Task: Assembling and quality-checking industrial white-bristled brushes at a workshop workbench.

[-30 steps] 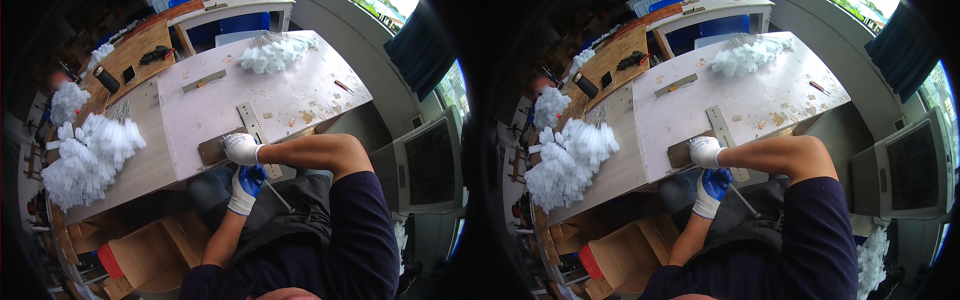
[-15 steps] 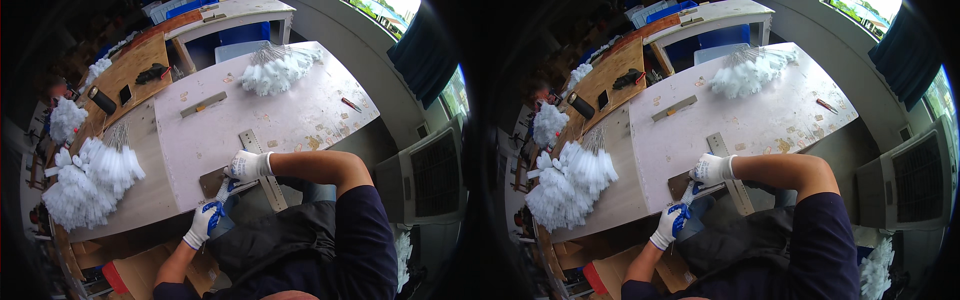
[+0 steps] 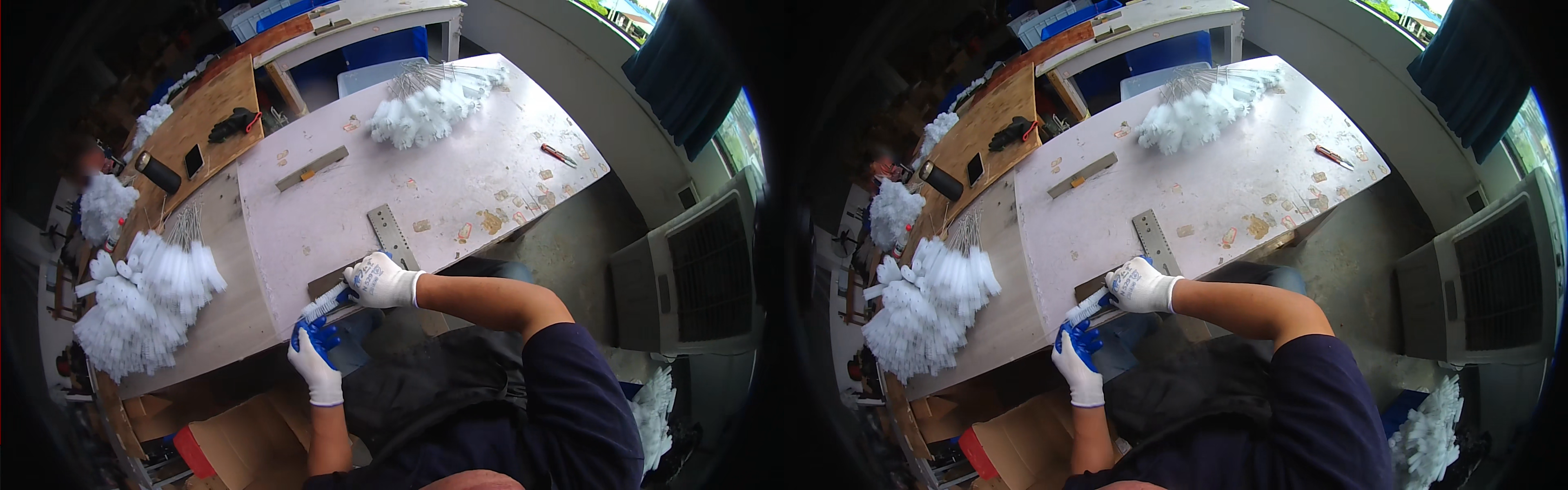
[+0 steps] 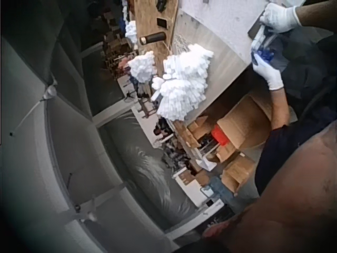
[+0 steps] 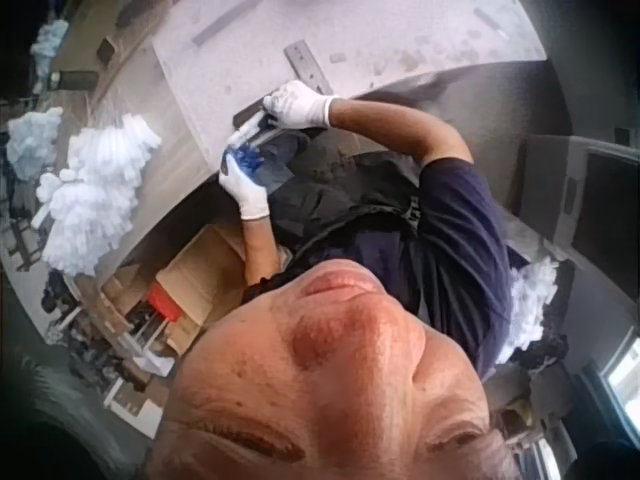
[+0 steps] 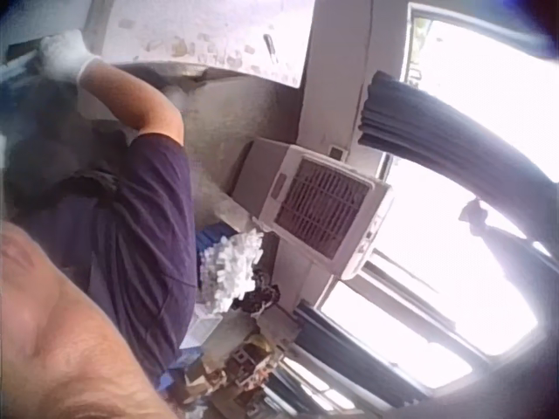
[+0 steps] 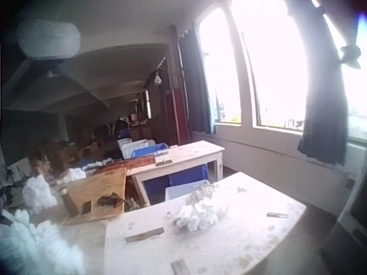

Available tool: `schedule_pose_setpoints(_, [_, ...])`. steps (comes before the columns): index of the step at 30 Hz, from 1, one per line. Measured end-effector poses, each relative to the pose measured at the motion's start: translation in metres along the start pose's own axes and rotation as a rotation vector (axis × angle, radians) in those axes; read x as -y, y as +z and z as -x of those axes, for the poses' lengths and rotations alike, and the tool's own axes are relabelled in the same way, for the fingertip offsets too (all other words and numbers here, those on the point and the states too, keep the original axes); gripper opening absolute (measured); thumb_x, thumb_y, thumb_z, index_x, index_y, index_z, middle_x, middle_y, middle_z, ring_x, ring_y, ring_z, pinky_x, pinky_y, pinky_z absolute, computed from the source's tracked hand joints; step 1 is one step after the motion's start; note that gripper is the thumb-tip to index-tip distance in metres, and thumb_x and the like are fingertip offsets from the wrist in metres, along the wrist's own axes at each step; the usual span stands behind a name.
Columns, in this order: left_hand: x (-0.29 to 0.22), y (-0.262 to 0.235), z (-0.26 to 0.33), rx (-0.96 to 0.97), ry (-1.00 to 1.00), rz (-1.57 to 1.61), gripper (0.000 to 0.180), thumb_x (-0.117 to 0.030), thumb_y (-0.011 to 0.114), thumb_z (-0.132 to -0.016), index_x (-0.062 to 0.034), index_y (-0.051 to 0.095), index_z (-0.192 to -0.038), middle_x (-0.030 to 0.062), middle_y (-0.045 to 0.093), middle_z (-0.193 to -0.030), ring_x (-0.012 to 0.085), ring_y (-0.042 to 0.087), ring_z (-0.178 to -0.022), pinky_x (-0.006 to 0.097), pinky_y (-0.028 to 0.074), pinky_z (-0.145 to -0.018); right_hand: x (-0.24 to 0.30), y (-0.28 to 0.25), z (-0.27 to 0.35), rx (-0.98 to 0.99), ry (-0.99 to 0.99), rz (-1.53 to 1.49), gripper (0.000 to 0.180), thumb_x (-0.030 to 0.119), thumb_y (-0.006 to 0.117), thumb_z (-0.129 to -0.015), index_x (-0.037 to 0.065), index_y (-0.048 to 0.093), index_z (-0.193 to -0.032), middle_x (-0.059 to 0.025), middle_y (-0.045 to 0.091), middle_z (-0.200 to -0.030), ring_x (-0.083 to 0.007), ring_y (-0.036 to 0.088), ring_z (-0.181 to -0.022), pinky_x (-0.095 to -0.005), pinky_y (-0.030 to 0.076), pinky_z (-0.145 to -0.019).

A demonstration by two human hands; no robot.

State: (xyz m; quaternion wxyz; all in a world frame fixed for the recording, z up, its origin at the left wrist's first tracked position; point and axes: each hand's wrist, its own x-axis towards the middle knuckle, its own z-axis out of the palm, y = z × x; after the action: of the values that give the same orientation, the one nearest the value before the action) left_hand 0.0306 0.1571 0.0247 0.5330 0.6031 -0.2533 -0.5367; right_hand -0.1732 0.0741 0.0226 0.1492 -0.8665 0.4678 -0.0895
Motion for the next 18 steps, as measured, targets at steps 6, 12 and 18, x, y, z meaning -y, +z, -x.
schedule_pose_setpoints(6, [0.008,0.027,-0.09,-0.049,0.017,0.5,0.022,-0.016,0.05,-0.095,-0.0034,0.065,-0.106,0.01,0.064,-0.095,0.0297,0.064,-0.091,0.043,0.055,-0.078,0.012,-0.007,0.008,-0.032,0.028,-0.013,0.034,0.038,0.059,-0.09,0.005,0.064,-0.086,-0.0139,0.068,-0.072,-0.0313,0.069,-0.068,-0.0411,0.053,-0.064])
schedule_pose_setpoints(12, [-0.01,0.096,-0.117,-0.081,-0.095,0.258,0.015,-0.014,0.054,-0.091,-0.005,0.066,-0.091,0.0001,0.053,-0.073,0.0136,0.05,-0.059,0.033,0.042,-0.053,-0.013,0.004,0.009,0.087,-0.034,-0.042,0.029,0.03,0.057,-0.091,0.003,0.065,-0.086,-0.0143,0.068,-0.071,-0.0306,0.07,-0.068,-0.0416,0.053,-0.062])
schedule_pose_setpoints(18, [-0.021,0.145,-0.128,0.236,-0.213,-0.211,0.016,-0.013,0.056,-0.089,-0.0048,0.068,-0.083,-0.0055,0.041,-0.054,0.0064,0.034,-0.038,0.025,0.026,-0.035,-0.005,0.008,0.005,-0.118,-0.174,-0.068,0.026,0.028,0.062,-0.085,0.003,0.06,-0.087,-0.014,0.065,-0.066,-0.0312,0.066,-0.058,-0.0431,0.05,-0.055])
